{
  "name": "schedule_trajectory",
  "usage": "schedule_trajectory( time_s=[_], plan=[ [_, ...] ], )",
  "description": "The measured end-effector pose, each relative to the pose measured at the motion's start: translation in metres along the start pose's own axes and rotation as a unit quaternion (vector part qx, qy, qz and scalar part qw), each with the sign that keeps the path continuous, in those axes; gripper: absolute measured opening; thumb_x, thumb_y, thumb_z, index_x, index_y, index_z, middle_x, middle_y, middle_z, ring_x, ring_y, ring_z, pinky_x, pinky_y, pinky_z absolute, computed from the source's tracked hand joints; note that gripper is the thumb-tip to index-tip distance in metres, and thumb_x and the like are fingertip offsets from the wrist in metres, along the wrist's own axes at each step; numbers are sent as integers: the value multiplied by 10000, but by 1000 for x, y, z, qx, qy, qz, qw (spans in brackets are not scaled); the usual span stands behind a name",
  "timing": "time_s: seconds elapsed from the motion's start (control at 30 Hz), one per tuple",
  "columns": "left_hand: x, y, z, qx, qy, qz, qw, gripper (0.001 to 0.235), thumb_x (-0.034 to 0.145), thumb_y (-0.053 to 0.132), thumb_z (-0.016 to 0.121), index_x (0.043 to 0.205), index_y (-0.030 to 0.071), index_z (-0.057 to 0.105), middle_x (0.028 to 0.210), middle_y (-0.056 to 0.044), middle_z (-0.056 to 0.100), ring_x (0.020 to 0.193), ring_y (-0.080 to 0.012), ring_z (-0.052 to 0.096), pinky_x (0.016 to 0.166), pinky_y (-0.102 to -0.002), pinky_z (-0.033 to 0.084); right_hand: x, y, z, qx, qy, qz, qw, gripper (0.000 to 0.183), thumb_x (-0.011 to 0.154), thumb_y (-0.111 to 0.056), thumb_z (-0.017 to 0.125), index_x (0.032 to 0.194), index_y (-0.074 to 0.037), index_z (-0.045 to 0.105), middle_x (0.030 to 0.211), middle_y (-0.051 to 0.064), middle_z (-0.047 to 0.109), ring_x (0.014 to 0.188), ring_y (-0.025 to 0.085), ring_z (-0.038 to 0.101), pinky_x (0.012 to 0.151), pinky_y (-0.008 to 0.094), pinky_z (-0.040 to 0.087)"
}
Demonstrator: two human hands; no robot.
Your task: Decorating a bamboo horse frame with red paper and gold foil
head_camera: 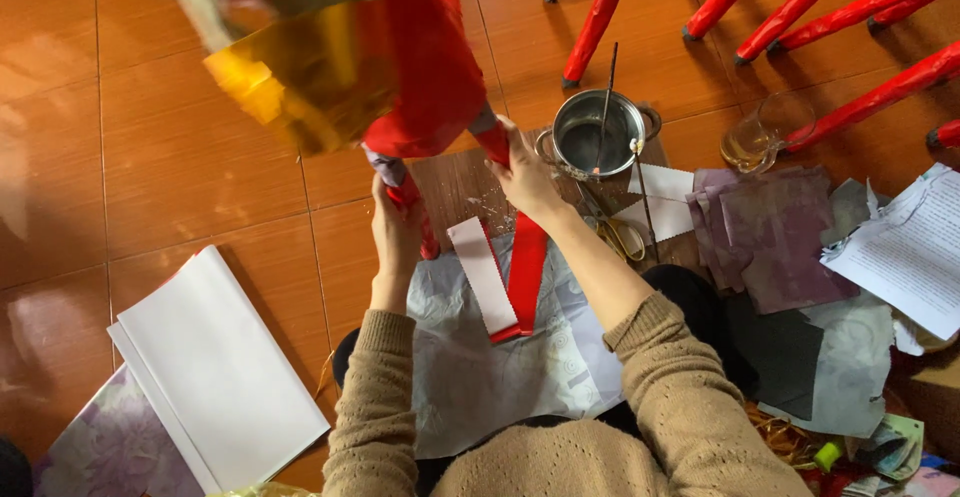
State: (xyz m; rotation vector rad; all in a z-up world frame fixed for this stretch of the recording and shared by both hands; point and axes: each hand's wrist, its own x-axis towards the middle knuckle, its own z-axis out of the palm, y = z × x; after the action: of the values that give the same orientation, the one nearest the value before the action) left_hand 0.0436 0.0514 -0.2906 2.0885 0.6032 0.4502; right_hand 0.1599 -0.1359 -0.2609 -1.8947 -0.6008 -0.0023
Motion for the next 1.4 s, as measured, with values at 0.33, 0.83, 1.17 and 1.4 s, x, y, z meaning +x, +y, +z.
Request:
schedule_trajectory(
  time_s=[0.33,0.83,1.17,1.4],
  plan=[
    [-2,-33,10,9,-27,0,1000,757,860,126,696,1457,289,260,1179,-271,622,1009,-517,619,835,-593,538,-11,-11,-13,-49,-40,-22,998,716,862,63,634,1464,-151,311,1274,262,509,1137,522,544,940,610,484],
    [-5,-3,13,31,-20,54,998,747,878,102,701,1483,289,304,1265,-184,598,1107,-444,603,908,-565,513,-12,19,-16,-36,-71,88,993,659,901,-52,633,1441,-156,271,1213,258,552,1102,527,569,919,643,474],
    [-13,19,4,2,-44,33,999,732,911,55,652,1482,339,292,1259,-151,612,1142,-425,595,951,-551,488,-27,-1,-26,-64,-67,38,995,924,832,-12,686,1531,-129,92,1469,334,291,1257,589,410,1019,658,430],
    [-8,2,14,31,-44,51,997,786,877,41,682,1491,308,270,1265,-199,601,1136,-448,585,940,-566,489,-16,52,1,-103,2,14,995,863,837,-28,717,1518,-114,195,1437,275,326,1256,534,442,981,603,476]
  ],
)
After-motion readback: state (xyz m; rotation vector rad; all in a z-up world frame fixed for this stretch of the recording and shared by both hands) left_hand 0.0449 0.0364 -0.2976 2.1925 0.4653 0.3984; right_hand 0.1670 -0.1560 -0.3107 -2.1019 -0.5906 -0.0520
